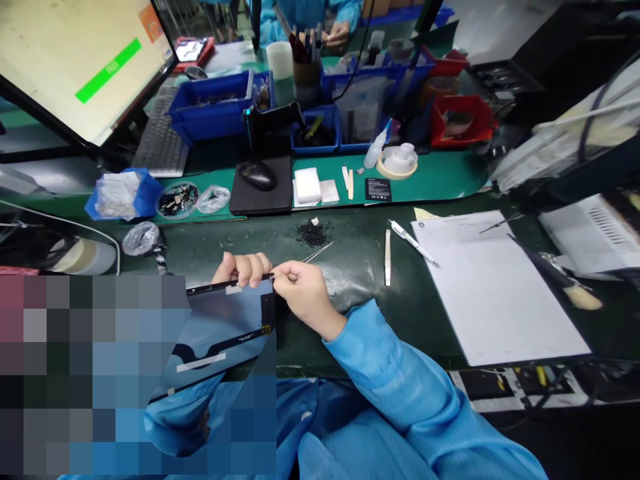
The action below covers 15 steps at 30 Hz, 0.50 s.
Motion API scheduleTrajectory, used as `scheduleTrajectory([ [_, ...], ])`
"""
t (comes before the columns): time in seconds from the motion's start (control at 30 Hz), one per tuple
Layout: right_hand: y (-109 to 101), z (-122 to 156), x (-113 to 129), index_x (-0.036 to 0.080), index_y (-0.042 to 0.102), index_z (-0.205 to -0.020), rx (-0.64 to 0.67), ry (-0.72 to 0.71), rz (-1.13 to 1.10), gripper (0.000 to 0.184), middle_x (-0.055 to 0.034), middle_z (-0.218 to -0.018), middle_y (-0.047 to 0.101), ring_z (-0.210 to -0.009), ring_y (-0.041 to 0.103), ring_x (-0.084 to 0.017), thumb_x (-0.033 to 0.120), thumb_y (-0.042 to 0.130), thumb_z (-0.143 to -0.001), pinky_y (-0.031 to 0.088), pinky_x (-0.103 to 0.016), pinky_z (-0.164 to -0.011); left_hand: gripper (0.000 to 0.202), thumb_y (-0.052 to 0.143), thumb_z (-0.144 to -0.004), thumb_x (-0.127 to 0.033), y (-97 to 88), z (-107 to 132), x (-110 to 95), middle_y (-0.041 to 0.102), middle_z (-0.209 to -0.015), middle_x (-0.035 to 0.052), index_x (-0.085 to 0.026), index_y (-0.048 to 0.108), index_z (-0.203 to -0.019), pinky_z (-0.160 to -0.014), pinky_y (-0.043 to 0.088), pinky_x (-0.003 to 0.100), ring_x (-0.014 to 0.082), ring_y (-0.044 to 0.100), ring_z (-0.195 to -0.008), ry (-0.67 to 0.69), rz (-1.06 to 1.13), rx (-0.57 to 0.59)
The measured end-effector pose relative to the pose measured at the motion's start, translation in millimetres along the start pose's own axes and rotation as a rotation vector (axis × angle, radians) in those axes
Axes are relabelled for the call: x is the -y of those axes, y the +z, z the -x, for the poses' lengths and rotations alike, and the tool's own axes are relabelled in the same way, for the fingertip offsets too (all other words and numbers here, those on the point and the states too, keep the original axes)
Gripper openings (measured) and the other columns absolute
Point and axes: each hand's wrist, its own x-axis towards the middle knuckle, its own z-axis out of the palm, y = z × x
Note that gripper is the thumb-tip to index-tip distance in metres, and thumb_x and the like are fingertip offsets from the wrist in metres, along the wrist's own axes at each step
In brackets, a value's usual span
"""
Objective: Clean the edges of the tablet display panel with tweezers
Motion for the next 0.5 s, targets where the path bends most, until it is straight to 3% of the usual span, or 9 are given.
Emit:
scheduleTrajectory([
  [0.13,-0.6,-2.4,0.1,0.018,0.071,-0.07,0.038,0.022,-0.068,0.019,-0.0007,-0.061,0.066,-0.057,0.058,-0.014,0.036,0.066,-0.073,0.048,-0.026,-0.054,0.068,0.049,-0.103,-0.057,-1.2,-0.9,-0.5,0.04,-0.046,0.0041,-0.018,0.04,-0.048,-0.064,0.038,0.034,0.0166,0.043,-0.055,0.017,-0.022,-0.016],
  [0.33,-6.6,-9.5,3.8,0.019,0.068,-0.066,0.186,0.147,-0.25,0.016,0.0022,-0.059,0.066,-0.056,0.062,-0.013,0.034,0.072,-0.07,0.052,-0.025,-0.057,0.068,0.05,-0.103,-0.057,-2.5,-3.8,-1.5,0.043,-0.046,0.0048,-0.018,0.044,-0.048,-0.063,0.037,0.034,0.017,0.045,-0.056,0.009,-0.004,0.062],
  [0.5,-10.5,-12.2,4.9,0.018,0.073,-0.068,0.233,0.144,-0.268,0.01,0.0016,-0.06,0.069,-0.055,0.064,-0.013,0.027,0.071,-0.068,0.053,-0.023,-0.055,0.068,0.054,-0.101,-0.057,-0.3,-3.5,-3.5,0.044,-0.046,0.0052,-0.017,0.045,-0.047,-0.062,0.038,0.033,0.0165,0.045,-0.056,-0.024,0.018,0.039],
])
